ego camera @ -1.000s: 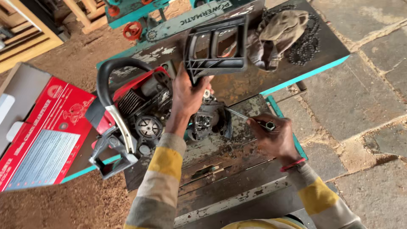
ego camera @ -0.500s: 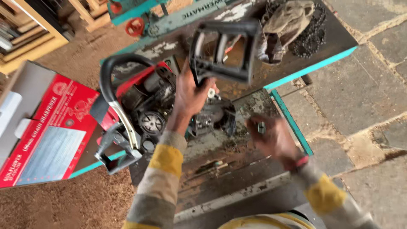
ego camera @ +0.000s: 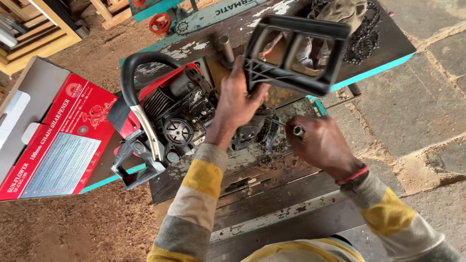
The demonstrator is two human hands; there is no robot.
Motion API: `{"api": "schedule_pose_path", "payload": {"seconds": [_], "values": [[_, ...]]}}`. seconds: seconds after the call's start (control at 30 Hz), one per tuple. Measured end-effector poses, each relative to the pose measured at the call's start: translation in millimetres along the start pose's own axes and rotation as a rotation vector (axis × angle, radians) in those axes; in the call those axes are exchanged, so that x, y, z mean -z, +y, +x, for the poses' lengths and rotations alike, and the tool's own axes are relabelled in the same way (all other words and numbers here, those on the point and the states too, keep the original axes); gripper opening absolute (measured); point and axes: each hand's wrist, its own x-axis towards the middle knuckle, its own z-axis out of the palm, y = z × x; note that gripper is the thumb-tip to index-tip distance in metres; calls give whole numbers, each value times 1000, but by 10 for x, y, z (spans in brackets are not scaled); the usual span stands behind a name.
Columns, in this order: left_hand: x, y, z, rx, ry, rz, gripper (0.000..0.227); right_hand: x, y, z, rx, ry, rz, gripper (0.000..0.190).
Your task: The person cleans a chainsaw by first using a wrench to loosen and remove the air filter cover. They then use a brush to sweep away sawdust and debris from the engine area and the removed cover. Finally, they wipe the cover with a cloth.
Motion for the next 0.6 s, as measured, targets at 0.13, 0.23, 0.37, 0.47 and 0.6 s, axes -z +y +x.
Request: {"api": "schedule_pose_path", "payload": {"seconds": [0.13,0.23,0.37,0.47,0.6], "values": [[-49,188,49,-39,5,135,36,-97,-277,-232,26,33,-142,10],[-95,237,6,-21,-39,91,33,-153,-498,-277,-137,79,80,12],[-8,127,-4,-81,-69,120,41,-2,-457,-333,-589,220,618,14],[132,86,-76,-127,-68,77,47,-284,-350,-503,-1034,365,1333,51],[177,111,-174,-204,-77,58,34,-868,-317,-723,-981,277,1349,16]]}}
